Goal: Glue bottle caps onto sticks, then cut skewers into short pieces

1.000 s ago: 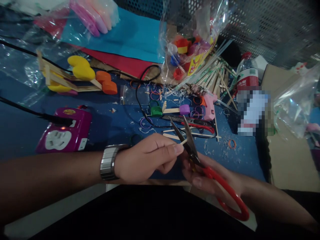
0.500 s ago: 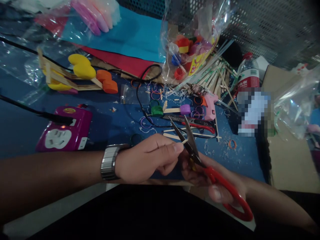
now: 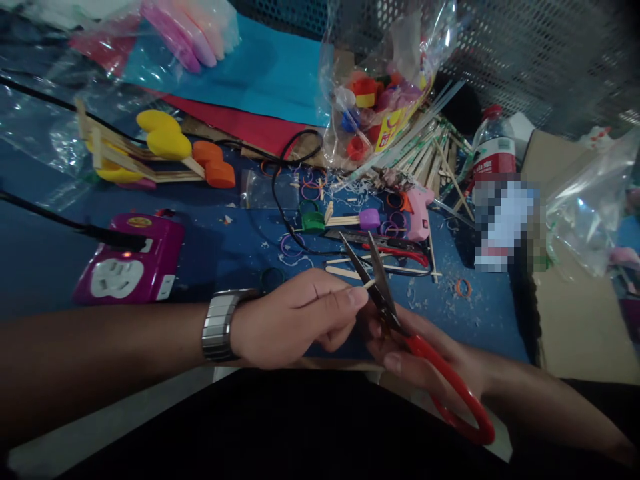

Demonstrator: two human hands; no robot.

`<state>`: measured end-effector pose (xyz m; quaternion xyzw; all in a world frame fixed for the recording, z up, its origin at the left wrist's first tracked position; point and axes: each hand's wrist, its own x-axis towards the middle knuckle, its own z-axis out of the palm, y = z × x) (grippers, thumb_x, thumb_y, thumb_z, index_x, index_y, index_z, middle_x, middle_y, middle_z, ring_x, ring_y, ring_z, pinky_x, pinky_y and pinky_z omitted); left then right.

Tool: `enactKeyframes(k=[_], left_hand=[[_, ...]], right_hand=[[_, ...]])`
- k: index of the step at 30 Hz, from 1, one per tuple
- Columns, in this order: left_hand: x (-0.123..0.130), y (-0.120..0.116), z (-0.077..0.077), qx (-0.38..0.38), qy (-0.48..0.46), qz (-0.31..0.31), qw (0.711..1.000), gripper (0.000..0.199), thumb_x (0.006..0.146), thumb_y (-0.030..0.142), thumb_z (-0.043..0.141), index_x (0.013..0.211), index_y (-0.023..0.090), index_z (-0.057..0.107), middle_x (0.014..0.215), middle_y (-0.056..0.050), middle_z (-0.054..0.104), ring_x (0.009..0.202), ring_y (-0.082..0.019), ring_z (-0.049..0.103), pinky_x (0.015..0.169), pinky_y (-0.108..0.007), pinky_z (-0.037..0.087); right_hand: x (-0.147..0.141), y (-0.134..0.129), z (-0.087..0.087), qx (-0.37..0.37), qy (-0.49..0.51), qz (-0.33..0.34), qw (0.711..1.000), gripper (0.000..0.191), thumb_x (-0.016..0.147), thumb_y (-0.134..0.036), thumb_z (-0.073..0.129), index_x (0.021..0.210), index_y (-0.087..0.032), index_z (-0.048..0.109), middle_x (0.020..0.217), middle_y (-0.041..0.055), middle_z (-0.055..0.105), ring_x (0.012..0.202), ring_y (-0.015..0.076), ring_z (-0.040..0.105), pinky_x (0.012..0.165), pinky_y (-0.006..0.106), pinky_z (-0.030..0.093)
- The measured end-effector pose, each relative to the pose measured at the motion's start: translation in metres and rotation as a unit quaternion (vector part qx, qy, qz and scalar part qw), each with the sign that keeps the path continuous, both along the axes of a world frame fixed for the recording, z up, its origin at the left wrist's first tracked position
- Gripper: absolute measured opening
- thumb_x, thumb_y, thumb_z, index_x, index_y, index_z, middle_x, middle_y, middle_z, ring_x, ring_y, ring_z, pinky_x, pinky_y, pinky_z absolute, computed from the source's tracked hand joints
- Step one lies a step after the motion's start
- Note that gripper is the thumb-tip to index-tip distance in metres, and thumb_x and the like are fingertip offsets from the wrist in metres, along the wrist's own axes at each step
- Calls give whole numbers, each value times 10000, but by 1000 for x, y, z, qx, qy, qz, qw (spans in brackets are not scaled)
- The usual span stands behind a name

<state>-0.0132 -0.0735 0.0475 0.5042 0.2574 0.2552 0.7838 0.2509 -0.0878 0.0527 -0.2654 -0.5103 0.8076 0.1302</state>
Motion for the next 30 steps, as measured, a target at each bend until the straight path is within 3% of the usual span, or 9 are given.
enactKeyframes(k=[6,12,19,25,30], left_hand=[[0,-2,-2,-27,-26,0,999,751,1137,690,506,580,189,464,539,34,421,509,-71,338,498,-254,307],[4,-3,-3,-122,-83,2,989,661,1159,568,514,613,223,375,523,41,416,496,-78,332,512,-256,293],[7,0,-2,-169,-123,-17,978,678,1133,613,558,603,217,410,502,39,431,490,-81,329,530,-264,272],[7,-1,-3,-168,-128,-11,977,687,1131,618,570,597,221,399,496,44,428,480,-81,340,549,-283,285],[6,-2,-1,-144,-115,-7,983,690,1141,618,550,595,220,407,509,38,439,494,-88,354,561,-292,306]], right_hand=[[-1,2,3,14,-27,18,999,188,1140,-369,647,1222,-249,529,980,-9,476,761,123,403,642,247,374],[-3,3,0,-20,-2,5,1000,238,1122,-385,699,1202,-242,528,991,-12,452,795,118,401,665,231,375],[0,1,-6,-60,80,15,995,502,1034,-490,801,1410,-275,548,1156,24,432,853,120,388,662,225,338],[3,1,-5,-30,19,14,999,291,1094,-317,728,1319,-260,552,993,-18,476,776,117,400,676,246,373],[0,1,0,18,-19,6,1000,216,1124,-327,689,1262,-248,543,1009,-8,491,818,131,433,692,249,410]])
